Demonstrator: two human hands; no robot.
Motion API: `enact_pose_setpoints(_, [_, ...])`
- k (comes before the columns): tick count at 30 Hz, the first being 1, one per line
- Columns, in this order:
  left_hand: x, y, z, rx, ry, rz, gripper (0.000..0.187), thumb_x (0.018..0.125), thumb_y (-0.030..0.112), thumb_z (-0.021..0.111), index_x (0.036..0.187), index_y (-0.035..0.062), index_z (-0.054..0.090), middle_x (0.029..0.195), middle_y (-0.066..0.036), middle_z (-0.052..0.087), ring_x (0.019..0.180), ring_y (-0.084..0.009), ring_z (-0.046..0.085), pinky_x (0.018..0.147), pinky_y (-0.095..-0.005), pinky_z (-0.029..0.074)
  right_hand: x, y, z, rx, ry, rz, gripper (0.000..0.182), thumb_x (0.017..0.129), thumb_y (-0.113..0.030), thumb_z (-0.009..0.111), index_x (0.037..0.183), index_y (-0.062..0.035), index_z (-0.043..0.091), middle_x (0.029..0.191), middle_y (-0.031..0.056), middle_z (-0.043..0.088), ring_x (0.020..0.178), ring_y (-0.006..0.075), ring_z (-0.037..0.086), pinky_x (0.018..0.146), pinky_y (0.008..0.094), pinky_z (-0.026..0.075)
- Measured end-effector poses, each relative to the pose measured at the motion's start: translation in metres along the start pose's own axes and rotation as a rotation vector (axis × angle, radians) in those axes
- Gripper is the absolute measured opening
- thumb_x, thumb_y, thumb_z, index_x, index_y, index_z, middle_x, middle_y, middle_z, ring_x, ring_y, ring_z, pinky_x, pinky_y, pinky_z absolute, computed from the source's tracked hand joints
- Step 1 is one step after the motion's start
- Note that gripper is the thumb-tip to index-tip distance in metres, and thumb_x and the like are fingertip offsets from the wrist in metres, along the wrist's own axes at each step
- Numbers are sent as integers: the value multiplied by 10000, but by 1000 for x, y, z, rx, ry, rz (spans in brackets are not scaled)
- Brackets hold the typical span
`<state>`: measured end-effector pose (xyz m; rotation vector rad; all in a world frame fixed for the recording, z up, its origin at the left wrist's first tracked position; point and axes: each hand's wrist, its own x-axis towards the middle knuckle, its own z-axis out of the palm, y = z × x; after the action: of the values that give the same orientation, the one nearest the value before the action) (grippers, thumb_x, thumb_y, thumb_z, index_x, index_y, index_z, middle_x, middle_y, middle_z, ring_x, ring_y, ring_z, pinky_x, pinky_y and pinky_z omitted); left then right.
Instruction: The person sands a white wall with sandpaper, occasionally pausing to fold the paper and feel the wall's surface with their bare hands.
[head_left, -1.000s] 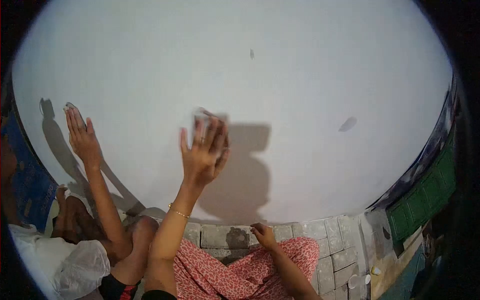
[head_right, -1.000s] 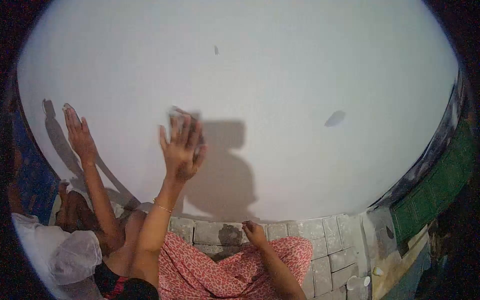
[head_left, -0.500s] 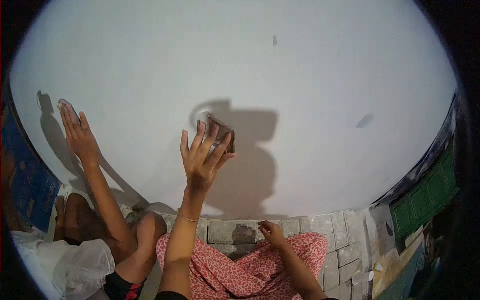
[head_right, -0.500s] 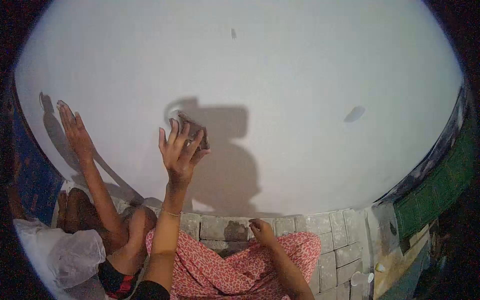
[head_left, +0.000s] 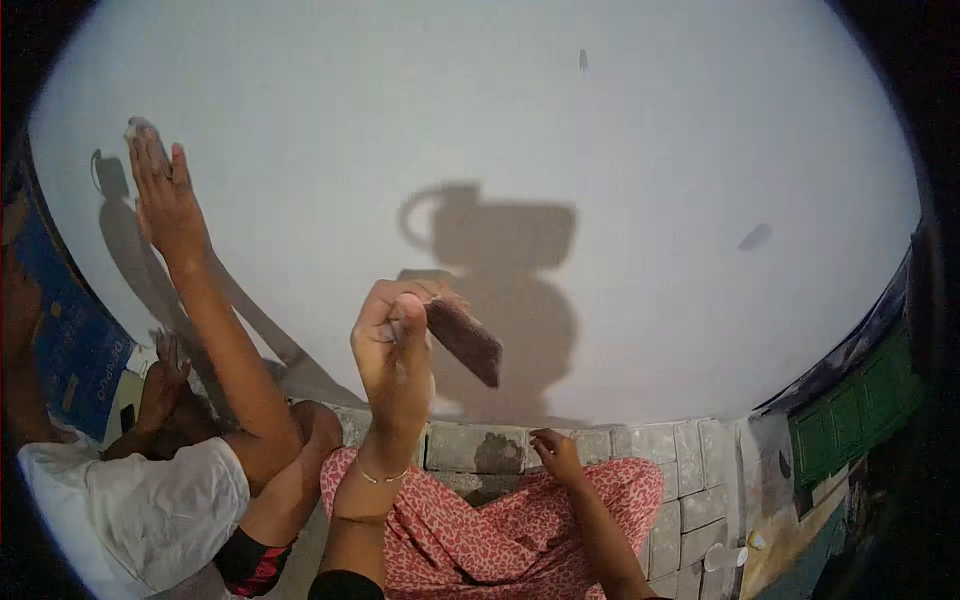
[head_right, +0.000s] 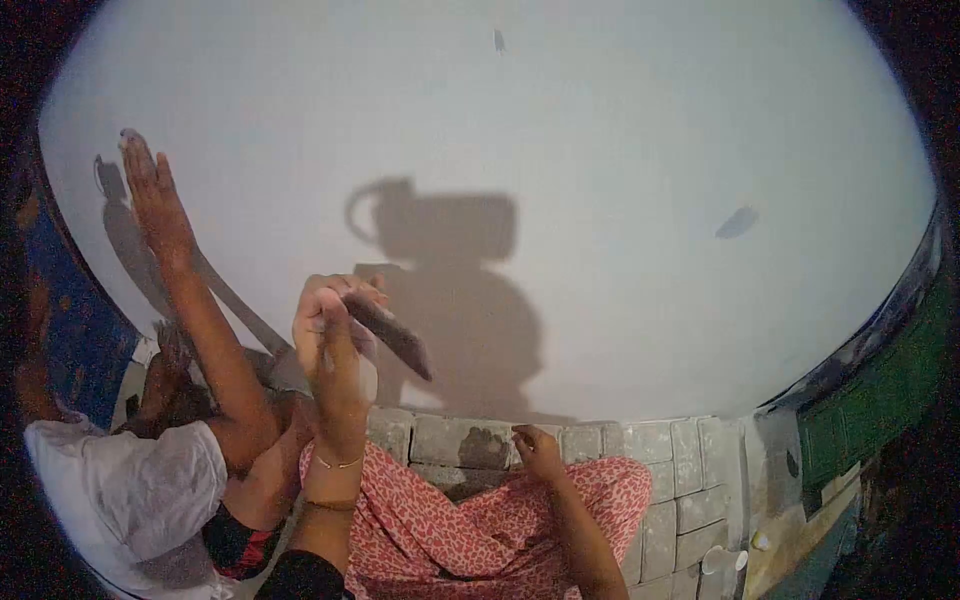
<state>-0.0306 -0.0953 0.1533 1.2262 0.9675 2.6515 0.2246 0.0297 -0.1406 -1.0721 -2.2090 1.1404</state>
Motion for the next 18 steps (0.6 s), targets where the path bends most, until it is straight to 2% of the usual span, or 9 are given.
enact_pose_setpoints(2, [-1, 7, -2, -78, -100, -226, 296, 927, 336, 546, 839, 54, 533, 778, -17, 589, 640, -29, 462, 558, -174, 371, 0, 1, -1, -17, 3, -41, 208, 889, -101, 576, 1063, 10, 605, 915, 133, 676, 859, 190, 665, 740, 302, 517])
enact_pose_setpoints(3, [-2, 12, 1, -77, -100, -225, 296, 927, 336, 546, 839, 54, 533, 778, -17, 589, 640, -29, 462, 558, -174, 371, 0, 0, -2, -45, -10, -34, 205, 893, -98, 570, 1063, 12, 604, 915, 135, 673, 861, 189, 664, 742, 303, 517])
enact_pose_setpoints(5, [-3, 20, 9, -147, -12, -295, 264, 922, 316, 561, 844, 64, 553, 745, 16, 565, 600, -2, 393, 502, -154, 295, 0, -2, -2, -72, -23, -26, 203, 896, -96, 565, 1062, 14, 603, 916, 136, 670, 862, 188, 663, 745, 303, 516])
enact_pose_setpoints(8, [-3, 25, 4, 5, -54, -285, 246, 920, 299, 569, 844, 65, 572, 727, 44, 548, 597, -1, 376, 504, -158, 287, -2, -2, -2, -4, -16, -1, 202, 899, -94, 561, 1065, 14, 603, 934, 131, 667, 872, 176, 656, 747, 302, 514])
enact_pose_setpoints(11, [-2, 22, 7, 41, -50, -222, 260, 916, 307, 577, 841, 58, 587, 697, 71, 504, 574, 4, 342, 488, -167, 261, 2, 11, 2, -18, -38, 15, 205, 899, -91, 561, 1072, 11, 603, 952, 127, 666, 881, 165, 649, 747, 295, 510])
enact_pose_setpoints(15, [-3, 25, 1, 91, -80, -289, 267, 912, 309, 586, 842, 52, 593, 672, 81, 456, 557, -1, 319, 479, -173, 241, 1, 8, 0, -6, -21, 21, 216, 900, -103, 567, 1075, 19, 601, 937, 127, 669, 881, 163, 646, 749, 290, 507])
enact_pose_setpoints(18, [-3, 26, 3, 57, -77, -239, 268, 907, 310, 595, 837, 52, 589, 648, 87, 419, 543, -4, 304, 470, -180, 227, 1, 3, -2, -27, -30, 47, 222, 899, -112, 573, 1071, 24, 601, 928, 129, 670, 884, 168, 647, 757, 291, 508])
